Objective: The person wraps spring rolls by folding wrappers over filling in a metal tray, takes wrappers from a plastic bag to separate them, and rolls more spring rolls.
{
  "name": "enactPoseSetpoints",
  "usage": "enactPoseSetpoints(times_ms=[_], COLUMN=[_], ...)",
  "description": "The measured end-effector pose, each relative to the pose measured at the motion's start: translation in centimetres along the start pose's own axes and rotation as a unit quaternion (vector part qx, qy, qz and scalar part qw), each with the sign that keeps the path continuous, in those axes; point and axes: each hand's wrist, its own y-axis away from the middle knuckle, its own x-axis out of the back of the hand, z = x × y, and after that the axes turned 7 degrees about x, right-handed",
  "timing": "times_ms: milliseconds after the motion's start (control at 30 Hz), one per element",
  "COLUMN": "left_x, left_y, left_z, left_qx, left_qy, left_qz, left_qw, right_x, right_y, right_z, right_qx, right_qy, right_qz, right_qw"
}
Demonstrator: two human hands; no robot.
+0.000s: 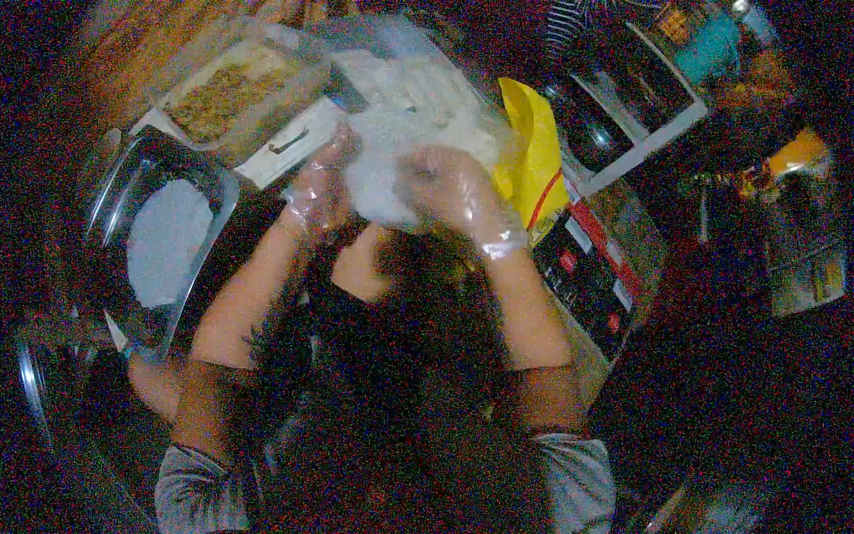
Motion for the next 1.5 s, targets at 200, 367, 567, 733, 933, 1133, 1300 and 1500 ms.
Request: enactPoseSetpoints(times_ms=[200,367,567,733,933,1133,1300,1500], left_x=[0.0,0.7,1.4,1.1,0.8,0.9,0.9,0.4], left_y=[-0.3,-0.4,-0.4,-0.5,-0.3,-0.5,-0.6,-0.3], left_z=[-0.1,-0.1,0.1,0.1,-0.5,-0.9,-0.7,-0.7], left_qx=[-0.018,-0.008,0.018,0.009,-0.054,-0.044,-0.085,-0.110], left_qy=[0.021,0.006,-0.008,-0.056,-0.199,-0.261,-0.366,-0.374], left_qz=[-0.025,-0.012,-0.077,-0.077,0.019,0.109,0.118,0.134], left_qw=[0.999,1.000,0.997,0.995,0.978,0.958,0.919,0.911], right_x=[-1.3,-2.9,-1.7,-2.7,-2.6,-2.2,-2.8,-3.3], right_y=[1.0,1.3,1.0,0.8,0.9,1.0,0.7,0.6], right_z=[0.8,1.8,1.3,4.8,4.3,0.7,0.8,0.8], right_qx=[0.299,0.305,-0.008,-0.079,-0.114,-0.141,-0.138,-0.141], right_qy=[0.186,0.225,-0.015,-0.306,-0.460,-0.567,-0.540,-0.490], right_qz=[0.044,0.107,0.090,0.135,0.147,0.123,0.114,0.113], right_qw=[0.935,0.919,0.996,0.939,0.868,0.802,0.823,0.853])
